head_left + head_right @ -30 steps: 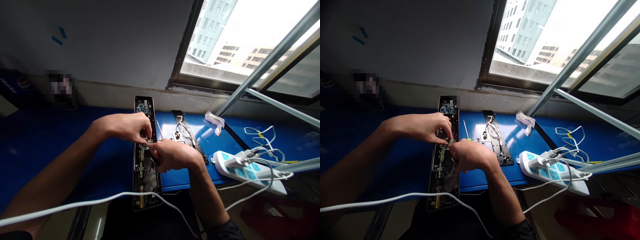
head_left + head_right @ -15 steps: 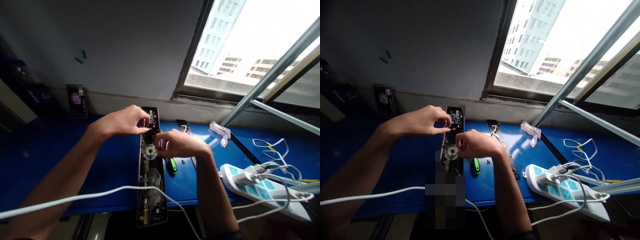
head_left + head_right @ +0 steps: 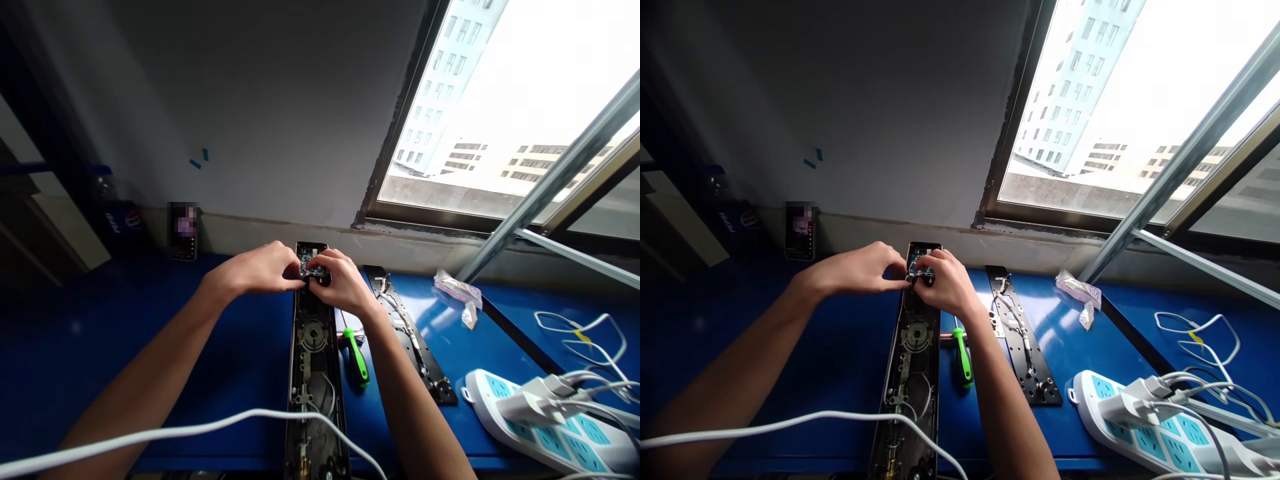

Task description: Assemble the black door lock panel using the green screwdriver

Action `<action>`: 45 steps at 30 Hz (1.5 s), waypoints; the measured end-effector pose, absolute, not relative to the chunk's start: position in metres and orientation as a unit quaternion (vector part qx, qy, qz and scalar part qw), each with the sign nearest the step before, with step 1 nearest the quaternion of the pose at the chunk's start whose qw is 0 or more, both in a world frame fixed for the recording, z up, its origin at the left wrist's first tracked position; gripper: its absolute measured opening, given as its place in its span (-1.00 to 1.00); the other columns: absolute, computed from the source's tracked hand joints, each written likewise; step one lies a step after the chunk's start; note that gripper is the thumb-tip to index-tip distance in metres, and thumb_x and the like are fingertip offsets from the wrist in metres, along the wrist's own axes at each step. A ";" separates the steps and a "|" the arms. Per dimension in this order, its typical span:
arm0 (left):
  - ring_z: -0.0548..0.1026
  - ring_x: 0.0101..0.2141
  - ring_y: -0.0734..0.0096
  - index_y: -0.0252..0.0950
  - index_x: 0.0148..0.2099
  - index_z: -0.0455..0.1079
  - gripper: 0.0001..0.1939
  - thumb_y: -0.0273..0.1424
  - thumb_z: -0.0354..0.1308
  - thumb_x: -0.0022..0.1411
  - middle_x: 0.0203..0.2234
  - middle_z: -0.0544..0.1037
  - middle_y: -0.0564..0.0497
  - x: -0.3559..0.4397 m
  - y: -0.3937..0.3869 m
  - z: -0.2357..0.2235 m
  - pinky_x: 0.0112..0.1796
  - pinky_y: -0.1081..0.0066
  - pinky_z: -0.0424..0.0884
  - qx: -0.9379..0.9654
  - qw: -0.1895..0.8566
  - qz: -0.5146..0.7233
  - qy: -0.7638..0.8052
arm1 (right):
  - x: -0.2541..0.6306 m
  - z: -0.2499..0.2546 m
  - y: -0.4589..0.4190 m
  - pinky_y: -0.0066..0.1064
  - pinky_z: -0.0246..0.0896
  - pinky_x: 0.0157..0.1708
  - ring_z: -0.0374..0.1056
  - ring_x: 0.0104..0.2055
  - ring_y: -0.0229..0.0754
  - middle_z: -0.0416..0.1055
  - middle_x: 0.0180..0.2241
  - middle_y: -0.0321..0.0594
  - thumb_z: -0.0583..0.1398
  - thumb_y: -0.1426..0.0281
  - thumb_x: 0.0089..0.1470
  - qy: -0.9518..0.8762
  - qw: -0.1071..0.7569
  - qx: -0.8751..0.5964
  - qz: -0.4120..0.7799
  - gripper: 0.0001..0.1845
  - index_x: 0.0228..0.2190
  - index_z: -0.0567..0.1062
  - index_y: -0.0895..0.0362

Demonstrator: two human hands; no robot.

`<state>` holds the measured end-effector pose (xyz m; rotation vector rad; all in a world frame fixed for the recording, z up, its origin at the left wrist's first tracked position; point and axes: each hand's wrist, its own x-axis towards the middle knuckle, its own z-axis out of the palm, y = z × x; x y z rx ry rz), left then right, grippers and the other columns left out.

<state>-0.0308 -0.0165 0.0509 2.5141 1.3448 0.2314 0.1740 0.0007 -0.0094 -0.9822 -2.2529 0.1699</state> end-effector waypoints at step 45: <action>0.50 -0.40 0.39 -0.29 -0.27 0.61 -0.74 -0.22 0.20 0.29 -0.39 0.63 0.02 -0.026 -0.008 0.041 -0.38 0.44 0.29 0.879 0.216 0.056 0.421 | 0.164 -0.004 0.050 -0.37 0.16 -0.27 0.37 -0.33 -0.19 0.60 -0.28 -0.24 0.12 0.54 0.06 -0.844 0.346 -0.393 0.117 -0.65 -0.36 0.70 0.03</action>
